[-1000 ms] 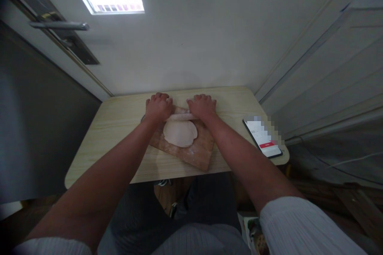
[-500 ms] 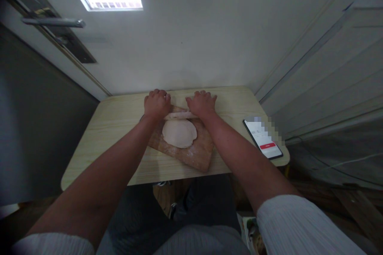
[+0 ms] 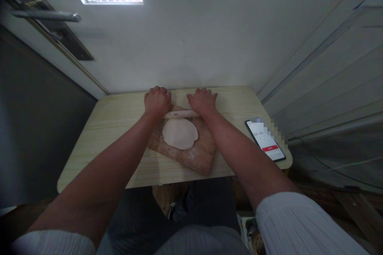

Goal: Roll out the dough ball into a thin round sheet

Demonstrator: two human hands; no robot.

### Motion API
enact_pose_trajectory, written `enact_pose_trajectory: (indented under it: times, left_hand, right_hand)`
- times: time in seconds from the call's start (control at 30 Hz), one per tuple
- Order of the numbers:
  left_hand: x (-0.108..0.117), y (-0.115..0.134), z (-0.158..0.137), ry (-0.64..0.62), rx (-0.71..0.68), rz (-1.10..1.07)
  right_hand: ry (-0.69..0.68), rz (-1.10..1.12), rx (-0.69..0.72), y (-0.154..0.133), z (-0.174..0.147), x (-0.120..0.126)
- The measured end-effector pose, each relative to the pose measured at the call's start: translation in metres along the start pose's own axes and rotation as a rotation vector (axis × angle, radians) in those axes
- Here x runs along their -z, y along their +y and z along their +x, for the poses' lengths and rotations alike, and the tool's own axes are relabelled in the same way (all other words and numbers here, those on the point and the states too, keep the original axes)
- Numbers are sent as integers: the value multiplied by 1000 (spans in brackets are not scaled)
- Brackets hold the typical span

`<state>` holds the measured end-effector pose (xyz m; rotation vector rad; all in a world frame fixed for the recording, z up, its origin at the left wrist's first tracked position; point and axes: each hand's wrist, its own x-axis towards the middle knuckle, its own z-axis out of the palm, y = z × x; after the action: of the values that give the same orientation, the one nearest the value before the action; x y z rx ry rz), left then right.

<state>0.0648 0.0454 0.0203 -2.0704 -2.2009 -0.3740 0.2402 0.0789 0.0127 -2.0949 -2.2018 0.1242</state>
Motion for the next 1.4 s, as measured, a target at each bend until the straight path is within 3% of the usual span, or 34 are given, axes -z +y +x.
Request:
enact_pose_trajectory:
  times: [0.6, 0.87, 1.03, 1.4]
  left_hand:
    - [6, 4, -10, -16, -29, -15]
    - [15, 5, -31, -59, -50, -5]
    - [15, 5, -46, -16, -59, 3]
    - [24, 9, -81, -57, -23, 18]
  right_hand:
    - [62, 23, 2, 3, -18, -2]
    - [89, 26, 16, 4, -39, 1]
    - [135, 33, 13, 5, -55, 0]
    - [120, 54, 18, 9, -90, 4]
